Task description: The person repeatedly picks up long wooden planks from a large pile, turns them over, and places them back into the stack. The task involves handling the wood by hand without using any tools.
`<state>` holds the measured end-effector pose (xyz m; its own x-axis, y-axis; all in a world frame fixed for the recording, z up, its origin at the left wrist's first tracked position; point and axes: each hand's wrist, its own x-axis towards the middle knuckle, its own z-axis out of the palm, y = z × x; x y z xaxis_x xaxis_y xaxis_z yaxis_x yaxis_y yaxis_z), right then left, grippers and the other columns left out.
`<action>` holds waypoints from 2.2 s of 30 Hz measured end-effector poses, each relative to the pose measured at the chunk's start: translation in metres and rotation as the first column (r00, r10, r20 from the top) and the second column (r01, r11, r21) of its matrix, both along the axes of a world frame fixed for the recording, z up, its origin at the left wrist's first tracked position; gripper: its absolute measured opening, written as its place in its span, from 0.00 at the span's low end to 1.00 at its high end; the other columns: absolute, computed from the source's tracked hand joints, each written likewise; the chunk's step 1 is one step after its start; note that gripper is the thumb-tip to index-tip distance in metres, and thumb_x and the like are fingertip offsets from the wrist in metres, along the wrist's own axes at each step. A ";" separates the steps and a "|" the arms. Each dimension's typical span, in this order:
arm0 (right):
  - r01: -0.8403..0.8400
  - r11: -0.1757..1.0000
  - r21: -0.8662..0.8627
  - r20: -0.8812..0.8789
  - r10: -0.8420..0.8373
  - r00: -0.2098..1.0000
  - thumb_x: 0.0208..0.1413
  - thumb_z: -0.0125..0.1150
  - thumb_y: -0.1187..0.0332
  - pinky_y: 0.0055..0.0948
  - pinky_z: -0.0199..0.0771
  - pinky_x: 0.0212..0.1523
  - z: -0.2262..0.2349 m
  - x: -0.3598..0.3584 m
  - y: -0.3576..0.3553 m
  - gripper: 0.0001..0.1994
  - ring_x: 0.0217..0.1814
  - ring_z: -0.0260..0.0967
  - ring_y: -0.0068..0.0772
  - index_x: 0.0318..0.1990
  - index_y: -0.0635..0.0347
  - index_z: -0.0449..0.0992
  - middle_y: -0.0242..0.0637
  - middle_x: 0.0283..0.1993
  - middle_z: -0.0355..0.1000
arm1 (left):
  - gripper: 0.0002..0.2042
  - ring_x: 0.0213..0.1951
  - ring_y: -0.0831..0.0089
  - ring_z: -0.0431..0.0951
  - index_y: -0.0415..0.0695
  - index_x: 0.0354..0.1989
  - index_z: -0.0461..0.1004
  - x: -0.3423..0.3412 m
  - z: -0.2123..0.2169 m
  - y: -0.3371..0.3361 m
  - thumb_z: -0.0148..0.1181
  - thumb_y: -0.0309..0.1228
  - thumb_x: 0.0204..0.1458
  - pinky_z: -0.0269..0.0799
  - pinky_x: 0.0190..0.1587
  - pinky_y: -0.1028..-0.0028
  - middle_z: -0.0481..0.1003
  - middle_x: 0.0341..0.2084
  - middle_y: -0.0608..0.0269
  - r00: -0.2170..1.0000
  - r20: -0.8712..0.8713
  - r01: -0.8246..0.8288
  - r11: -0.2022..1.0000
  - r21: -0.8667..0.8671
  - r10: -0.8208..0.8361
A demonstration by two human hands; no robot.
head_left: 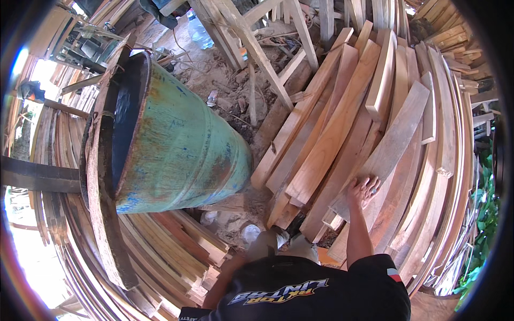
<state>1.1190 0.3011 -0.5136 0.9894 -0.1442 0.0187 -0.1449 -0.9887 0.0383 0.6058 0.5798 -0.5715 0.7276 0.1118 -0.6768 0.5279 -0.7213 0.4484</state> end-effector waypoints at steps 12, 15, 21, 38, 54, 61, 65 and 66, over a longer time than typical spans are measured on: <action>-0.075 0.996 0.050 -0.054 0.077 0.996 0.57 0.45 0.48 0.53 0.34 0.69 0.007 -0.007 -0.005 0.30 0.75 0.36 0.45 0.64 0.52 0.60 0.43 0.72 0.45 | 0.15 0.37 0.52 0.78 0.41 0.42 0.74 0.036 0.104 -0.055 0.49 0.37 0.53 0.73 0.41 0.57 0.77 0.35 0.48 0.945 -0.326 0.097 0.958 0.269 -0.005; -0.074 0.995 0.067 -0.044 0.077 0.996 0.57 0.45 0.48 0.53 0.34 0.69 0.001 -0.005 -0.009 0.30 0.75 0.37 0.44 0.64 0.52 0.60 0.43 0.72 0.45 | 0.14 0.34 0.53 0.79 0.39 0.39 0.75 0.006 0.076 -0.060 0.48 0.34 0.51 0.73 0.37 0.57 0.77 0.32 0.48 0.994 -0.105 0.008 0.924 0.381 0.035; -0.099 0.991 0.094 -0.242 0.119 0.963 0.58 0.44 0.49 0.53 0.32 0.70 0.035 0.014 -0.005 0.31 0.75 0.34 0.45 0.64 0.57 0.58 0.42 0.72 0.43 | 0.15 0.37 0.52 0.78 0.37 0.38 0.75 0.013 0.040 -0.055 0.48 0.34 0.51 0.73 0.38 0.56 0.77 0.35 0.45 0.970 0.155 -0.239 0.866 0.439 0.189; 0.004 0.944 -0.331 -0.277 -0.101 0.956 0.56 0.37 0.37 0.42 0.35 0.68 0.037 0.044 0.040 0.33 0.75 0.39 0.31 0.67 0.38 0.54 0.27 0.73 0.44 | 0.15 0.38 0.52 0.77 0.37 0.39 0.74 0.134 0.057 0.043 0.50 0.34 0.49 0.73 0.40 0.56 0.75 0.38 0.45 0.964 -0.131 -0.213 0.967 0.141 0.231; -0.134 0.987 -0.088 0.409 0.158 0.899 0.51 0.54 0.46 0.45 0.58 0.58 0.002 0.032 0.027 0.29 0.63 0.59 0.40 0.58 0.52 0.68 0.37 0.61 0.64 | 0.14 0.47 0.54 0.74 0.38 0.39 0.74 0.110 0.092 0.043 0.54 0.34 0.47 0.71 0.46 0.58 0.71 0.46 0.43 0.953 0.169 -0.274 0.952 0.136 0.250; -0.173 0.983 -0.058 0.492 0.179 0.852 0.51 0.56 0.48 0.44 0.61 0.55 0.007 0.021 0.021 0.28 0.60 0.62 0.41 0.56 0.54 0.69 0.39 0.58 0.66 | 0.13 0.44 0.53 0.74 0.39 0.38 0.75 0.122 0.141 0.044 0.54 0.33 0.47 0.70 0.44 0.58 0.73 0.41 0.44 0.926 0.296 -0.265 0.962 0.066 0.234; -0.229 0.972 -0.048 0.554 0.217 0.804 0.51 0.56 0.49 0.43 0.63 0.53 0.017 0.010 0.011 0.27 0.58 0.64 0.42 0.55 0.55 0.70 0.40 0.56 0.68 | 0.12 0.42 0.53 0.75 0.39 0.37 0.75 0.127 0.170 0.040 0.54 0.33 0.46 0.71 0.42 0.58 0.73 0.39 0.45 0.896 0.392 -0.275 0.954 0.117 0.210; -0.253 0.967 -0.041 0.564 0.231 0.793 0.51 0.56 0.49 0.43 0.64 0.53 0.020 0.007 0.009 0.27 0.57 0.64 0.42 0.54 0.56 0.70 0.41 0.55 0.68 | 0.12 0.42 0.53 0.75 0.39 0.37 0.75 0.127 0.178 0.040 0.54 0.32 0.46 0.71 0.42 0.58 0.74 0.39 0.45 0.885 0.417 -0.283 0.950 0.130 0.207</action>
<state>1.1256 0.3101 -0.4941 0.8104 0.0875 0.5793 0.1140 -0.9934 -0.0093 0.7324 0.6195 -0.3937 0.8623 0.4144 -0.2910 0.5059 -0.6809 0.5296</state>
